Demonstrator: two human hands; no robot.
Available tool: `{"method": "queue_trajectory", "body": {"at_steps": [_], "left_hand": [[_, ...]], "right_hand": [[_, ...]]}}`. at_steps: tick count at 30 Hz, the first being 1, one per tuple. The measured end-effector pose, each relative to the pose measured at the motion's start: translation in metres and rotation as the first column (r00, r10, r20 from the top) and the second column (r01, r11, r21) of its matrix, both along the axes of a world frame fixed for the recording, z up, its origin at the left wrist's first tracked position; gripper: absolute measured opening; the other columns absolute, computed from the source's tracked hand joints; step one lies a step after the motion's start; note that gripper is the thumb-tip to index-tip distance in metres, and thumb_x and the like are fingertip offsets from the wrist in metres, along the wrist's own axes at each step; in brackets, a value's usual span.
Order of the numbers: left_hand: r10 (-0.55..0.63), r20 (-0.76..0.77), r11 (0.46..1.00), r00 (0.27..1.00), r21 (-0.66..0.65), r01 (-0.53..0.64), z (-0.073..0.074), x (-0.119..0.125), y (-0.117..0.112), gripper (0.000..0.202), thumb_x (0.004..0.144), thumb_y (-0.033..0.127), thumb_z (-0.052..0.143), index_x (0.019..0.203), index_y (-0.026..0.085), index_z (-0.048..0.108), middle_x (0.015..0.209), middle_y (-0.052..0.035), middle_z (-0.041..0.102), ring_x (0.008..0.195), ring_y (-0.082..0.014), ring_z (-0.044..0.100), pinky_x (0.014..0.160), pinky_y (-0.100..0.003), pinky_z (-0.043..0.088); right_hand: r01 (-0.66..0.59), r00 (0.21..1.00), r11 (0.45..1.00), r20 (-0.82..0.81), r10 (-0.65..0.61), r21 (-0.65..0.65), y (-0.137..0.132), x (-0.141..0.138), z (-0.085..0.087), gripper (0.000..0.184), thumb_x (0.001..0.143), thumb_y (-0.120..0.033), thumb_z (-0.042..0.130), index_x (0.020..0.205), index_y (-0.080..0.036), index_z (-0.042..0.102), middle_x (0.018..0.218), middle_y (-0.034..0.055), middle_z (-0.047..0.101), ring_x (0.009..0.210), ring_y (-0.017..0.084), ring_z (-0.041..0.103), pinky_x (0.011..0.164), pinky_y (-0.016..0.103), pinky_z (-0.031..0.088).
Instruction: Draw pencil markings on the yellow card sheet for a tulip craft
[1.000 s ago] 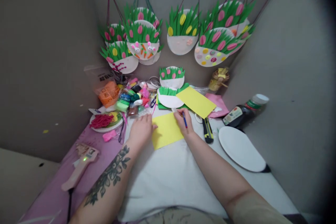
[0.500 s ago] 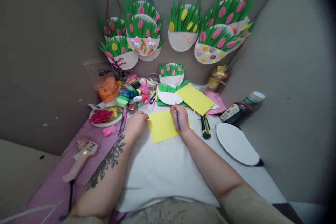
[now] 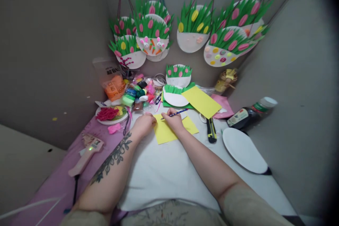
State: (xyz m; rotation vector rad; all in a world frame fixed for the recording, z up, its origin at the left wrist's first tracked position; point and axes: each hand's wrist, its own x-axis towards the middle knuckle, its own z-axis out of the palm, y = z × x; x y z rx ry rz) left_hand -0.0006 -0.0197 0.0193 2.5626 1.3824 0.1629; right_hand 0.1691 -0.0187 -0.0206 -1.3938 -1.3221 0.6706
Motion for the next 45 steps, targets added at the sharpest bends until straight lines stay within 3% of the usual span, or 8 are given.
{"method": "queue_trajectory", "body": {"at_steps": [3,11,17,21,29,45], "left_hand": [[-0.006,0.000,1.000,1.000,-0.012,0.006,0.001,0.000,0.000,0.021,0.078,0.017,0.050,0.083,0.018,0.071,0.090,-0.0094,0.065,0.087,-0.0199,0.059,0.077,-0.027,0.044],[-0.021,-0.007,1.000,1.000,-0.020,0.020,0.003,-0.001,-0.001,0.022,0.078,0.021,0.050,0.087,0.018,0.071,0.094,-0.0101,0.065,0.090,-0.0209,0.059,0.080,-0.029,0.044],[-0.013,-0.002,0.999,1.000,-0.029,0.013,0.002,-0.001,-0.001,0.023,0.077,0.020,0.051,0.089,0.018,0.071,0.094,-0.0108,0.065,0.088,-0.0215,0.059,0.077,-0.029,0.044],[-0.005,0.020,0.999,1.000,-0.036,0.006,0.000,-0.002,-0.001,0.023,0.078,0.021,0.051,0.091,0.019,0.071,0.095,-0.0101,0.065,0.089,-0.0204,0.059,0.079,-0.028,0.043],[-0.011,0.009,1.000,1.000,-0.011,0.011,-0.002,-0.002,-0.002,0.025,0.078,0.020,0.050,0.093,0.019,0.071,0.094,-0.0095,0.065,0.089,-0.0210,0.059,0.078,-0.029,0.044],[-0.028,0.023,1.000,0.999,-0.011,0.028,-0.005,-0.003,0.001,0.025,0.076,0.018,0.052,0.093,0.019,0.071,0.095,-0.0101,0.065,0.090,-0.0214,0.059,0.081,-0.030,0.044]], "right_hand": [[0.047,0.999,0.999,-0.007,-0.047,-0.007,-0.002,0.005,-0.001,0.028,0.065,-0.029,0.058,0.053,-0.021,0.035,0.050,-0.0071,0.036,0.051,0.011,0.035,0.050,0.023,0.030],[-0.059,0.998,0.998,0.002,0.059,-0.022,-0.009,0.009,-0.006,0.026,0.061,-0.022,0.057,0.050,-0.021,0.033,0.048,-0.0076,0.031,0.050,0.010,0.033,0.048,0.022,0.027],[-0.064,0.998,0.998,-0.026,0.063,-0.028,-0.014,0.011,0.000,0.023,0.071,-0.034,0.057,0.059,-0.022,0.043,0.051,-0.0060,0.043,0.051,0.012,0.040,0.050,0.024,0.033],[-0.122,0.991,0.993,0.047,0.122,0.000,-0.016,0.007,0.001,0.029,0.067,-0.034,0.065,0.056,-0.021,0.041,0.052,-0.0066,0.041,0.052,0.012,0.040,0.050,0.023,0.032],[-0.086,0.990,0.996,0.109,0.084,0.013,-0.011,0.001,-0.008,0.027,0.066,-0.027,0.057,0.052,-0.021,0.035,0.049,-0.0074,0.035,0.051,0.011,0.036,0.050,0.023,0.029],[-0.096,0.991,0.995,0.088,0.097,-0.012,-0.012,0.002,-0.007,0.024,0.064,-0.025,0.054,0.053,-0.021,0.033,0.050,-0.0072,0.032,0.051,0.011,0.033,0.049,0.023,0.027]]}}
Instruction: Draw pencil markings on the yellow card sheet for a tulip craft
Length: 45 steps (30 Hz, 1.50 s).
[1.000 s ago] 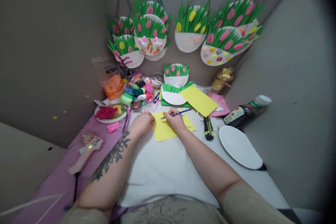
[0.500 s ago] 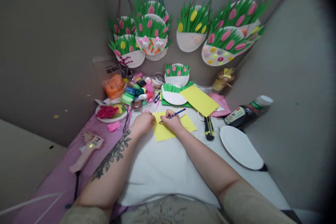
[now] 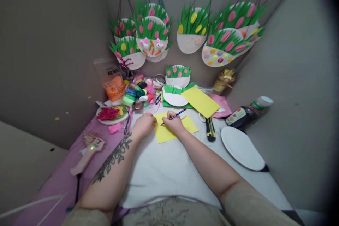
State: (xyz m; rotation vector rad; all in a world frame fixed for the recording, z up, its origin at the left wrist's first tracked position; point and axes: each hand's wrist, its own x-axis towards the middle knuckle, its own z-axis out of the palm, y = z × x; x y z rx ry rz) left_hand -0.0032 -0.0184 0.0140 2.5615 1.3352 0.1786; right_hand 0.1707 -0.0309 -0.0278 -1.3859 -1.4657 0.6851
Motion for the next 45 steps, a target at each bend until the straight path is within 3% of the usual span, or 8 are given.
{"method": "queue_trajectory", "body": {"at_steps": [33,38,42,45], "left_hand": [[0.003,-0.039,1.000,0.999,-0.005,-0.003,0.002,0.000,0.000,0.024,0.077,0.018,0.052,0.092,0.018,0.070,0.096,-0.0096,0.065,0.090,-0.0207,0.059,0.080,-0.029,0.044],[-0.001,-0.039,1.000,0.999,-0.016,0.000,0.003,0.000,0.001,0.025,0.077,0.019,0.052,0.094,0.018,0.070,0.096,-0.0093,0.065,0.091,-0.0198,0.059,0.083,-0.028,0.044],[0.006,-0.032,1.000,0.999,-0.009,-0.006,0.004,0.001,0.000,0.023,0.078,0.019,0.052,0.092,0.018,0.071,0.095,-0.0092,0.065,0.090,-0.0196,0.060,0.082,-0.028,0.044],[0.015,-0.021,1.000,1.000,-0.001,-0.015,0.003,0.001,0.001,0.024,0.078,0.019,0.051,0.091,0.019,0.071,0.095,-0.0092,0.065,0.090,-0.0202,0.060,0.081,-0.029,0.045]], "right_hand": [[0.075,0.994,0.997,-0.075,-0.074,0.013,0.002,0.003,-0.001,0.022,0.060,-0.019,0.052,0.051,-0.021,0.032,0.048,-0.0074,0.029,0.050,0.010,0.032,0.046,0.022,0.027],[0.171,0.970,0.985,-0.175,-0.170,-0.007,0.005,0.014,0.005,0.024,0.072,-0.032,0.055,0.059,-0.022,0.038,0.051,-0.0060,0.043,0.049,0.011,0.040,0.045,0.021,0.032],[-0.023,0.945,0.989,-0.326,-0.025,-0.143,0.004,0.025,0.008,0.025,0.078,-0.046,0.053,0.072,-0.022,0.048,0.059,-0.0022,0.059,0.044,0.011,0.047,0.040,0.020,0.035],[-0.118,0.958,0.982,-0.276,0.074,-0.148,0.003,0.033,0.009,0.024,0.076,-0.043,0.058,0.069,-0.021,0.051,0.058,-0.0015,0.060,0.049,0.011,0.053,0.047,0.022,0.043]]}}
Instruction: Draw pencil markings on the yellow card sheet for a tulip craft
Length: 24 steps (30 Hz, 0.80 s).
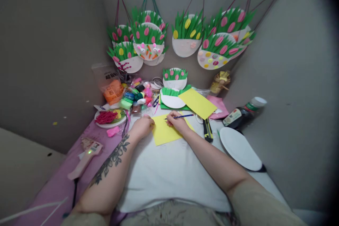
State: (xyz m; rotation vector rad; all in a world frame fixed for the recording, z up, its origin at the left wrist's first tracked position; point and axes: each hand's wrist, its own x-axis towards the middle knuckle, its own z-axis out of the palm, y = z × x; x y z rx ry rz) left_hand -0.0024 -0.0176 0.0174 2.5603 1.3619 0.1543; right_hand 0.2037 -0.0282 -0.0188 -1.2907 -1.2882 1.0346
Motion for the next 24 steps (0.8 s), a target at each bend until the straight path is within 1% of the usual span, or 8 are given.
{"method": "queue_trajectory", "body": {"at_steps": [3,5,8,11,14,17,20,24], "left_hand": [[-0.001,0.017,1.000,1.000,-0.007,0.001,-0.002,-0.001,0.001,0.025,0.077,0.019,0.052,0.094,0.019,0.071,0.095,-0.0090,0.065,0.091,-0.0198,0.060,0.082,-0.028,0.045],[-0.003,0.027,1.000,1.000,-0.013,0.004,-0.003,-0.001,0.002,0.025,0.077,0.019,0.053,0.094,0.019,0.071,0.096,-0.0086,0.065,0.091,-0.0193,0.060,0.083,-0.028,0.044],[-0.003,0.035,1.000,0.999,-0.017,0.003,-0.003,-0.002,0.002,0.024,0.078,0.020,0.053,0.093,0.019,0.071,0.096,-0.0083,0.065,0.091,-0.0187,0.060,0.083,-0.027,0.044],[-0.002,0.034,1.000,0.999,-0.009,0.003,-0.003,-0.001,0.001,0.023,0.078,0.020,0.052,0.092,0.019,0.071,0.096,-0.0083,0.065,0.091,-0.0185,0.059,0.083,-0.027,0.044],[-0.014,0.023,1.000,1.000,0.007,0.014,-0.002,0.000,0.000,0.023,0.077,0.017,0.051,0.089,0.018,0.070,0.093,-0.0085,0.065,0.089,-0.0188,0.059,0.081,-0.027,0.045],[-0.042,0.025,0.999,0.999,0.016,0.041,-0.001,0.001,0.000,0.023,0.077,0.015,0.049,0.086,0.017,0.070,0.091,-0.0092,0.065,0.087,-0.0191,0.059,0.079,-0.028,0.045],[-0.061,0.052,0.998,0.997,-0.008,0.062,-0.002,0.001,0.000,0.023,0.077,0.016,0.050,0.088,0.018,0.071,0.094,-0.0096,0.066,0.091,-0.0196,0.059,0.083,-0.028,0.044],[-0.061,0.070,0.997,0.996,-0.036,0.064,-0.005,0.001,0.001,0.023,0.077,0.017,0.052,0.089,0.019,0.072,0.096,-0.0088,0.067,0.093,-0.0197,0.059,0.086,-0.028,0.043]], "right_hand": [[0.099,0.993,0.993,0.057,-0.102,0.058,0.000,0.007,0.001,0.020,0.075,-0.040,0.058,0.070,-0.021,0.053,0.065,-0.0010,0.062,0.060,0.013,0.058,0.056,0.023,0.046],[0.163,0.982,0.982,0.080,-0.171,0.098,0.000,0.009,0.002,0.019,0.076,-0.040,0.057,0.073,-0.021,0.054,0.068,-0.0010,0.062,0.063,0.014,0.058,0.057,0.023,0.045],[0.110,0.981,0.986,0.148,-0.129,0.129,-0.001,0.005,0.002,0.020,0.075,-0.039,0.058,0.067,-0.021,0.053,0.061,-0.0028,0.057,0.058,0.013,0.053,0.054,0.023,0.040],[0.040,0.972,0.989,0.223,-0.071,0.143,-0.001,-0.005,0.002,0.021,0.069,-0.032,0.061,0.059,-0.021,0.047,0.054,-0.0050,0.048,0.053,0.012,0.045,0.050,0.023,0.035],[0.056,0.968,0.987,0.234,-0.091,0.150,0.002,-0.012,0.001,0.024,0.067,-0.031,0.061,0.056,-0.021,0.042,0.052,-0.0059,0.043,0.051,0.012,0.043,0.049,0.023,0.033],[0.111,0.956,0.979,0.251,-0.152,0.170,0.004,-0.014,-0.002,0.028,0.067,-0.032,0.060,0.054,-0.021,0.038,0.050,-0.0061,0.041,0.051,0.012,0.043,0.050,0.023,0.033],[0.152,0.938,0.971,0.284,-0.201,0.185,0.005,-0.014,-0.004,0.029,0.068,-0.033,0.059,0.053,-0.022,0.037,0.049,-0.0059,0.042,0.051,0.013,0.042,0.050,0.023,0.033],[0.163,0.922,0.970,0.321,-0.215,0.180,0.004,-0.014,-0.005,0.030,0.068,-0.035,0.060,0.054,-0.022,0.037,0.050,-0.0058,0.043,0.052,0.013,0.041,0.051,0.024,0.032]]}}
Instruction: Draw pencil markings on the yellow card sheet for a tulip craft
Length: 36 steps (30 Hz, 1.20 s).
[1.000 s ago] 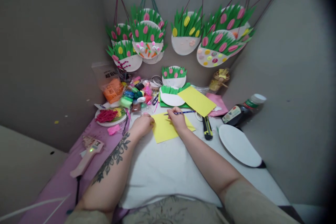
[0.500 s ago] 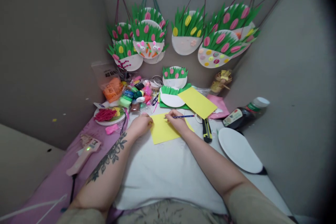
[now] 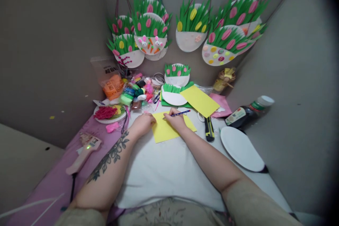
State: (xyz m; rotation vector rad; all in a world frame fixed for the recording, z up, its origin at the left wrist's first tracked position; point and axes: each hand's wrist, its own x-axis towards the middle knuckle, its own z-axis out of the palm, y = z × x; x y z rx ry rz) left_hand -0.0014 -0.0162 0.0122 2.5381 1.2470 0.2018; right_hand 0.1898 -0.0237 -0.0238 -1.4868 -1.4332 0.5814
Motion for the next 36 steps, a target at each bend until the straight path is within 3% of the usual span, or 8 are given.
{"method": "queue_trajectory", "body": {"at_steps": [36], "left_hand": [[-0.008,-0.010,1.000,1.000,0.020,0.009,-0.0032,0.0003,0.0008,0.028,0.076,0.012,0.049,0.091,0.019,0.071,0.097,-0.0090,0.067,0.093,-0.0194,0.059,0.085,-0.028,0.044]], "right_hand": [[-0.056,0.998,0.998,0.013,0.056,0.020,-0.0014,-0.0008,-0.0001,0.029,0.068,-0.032,0.057,0.053,-0.022,0.035,0.049,-0.0065,0.038,0.051,0.012,0.038,0.049,0.024,0.029]]}}
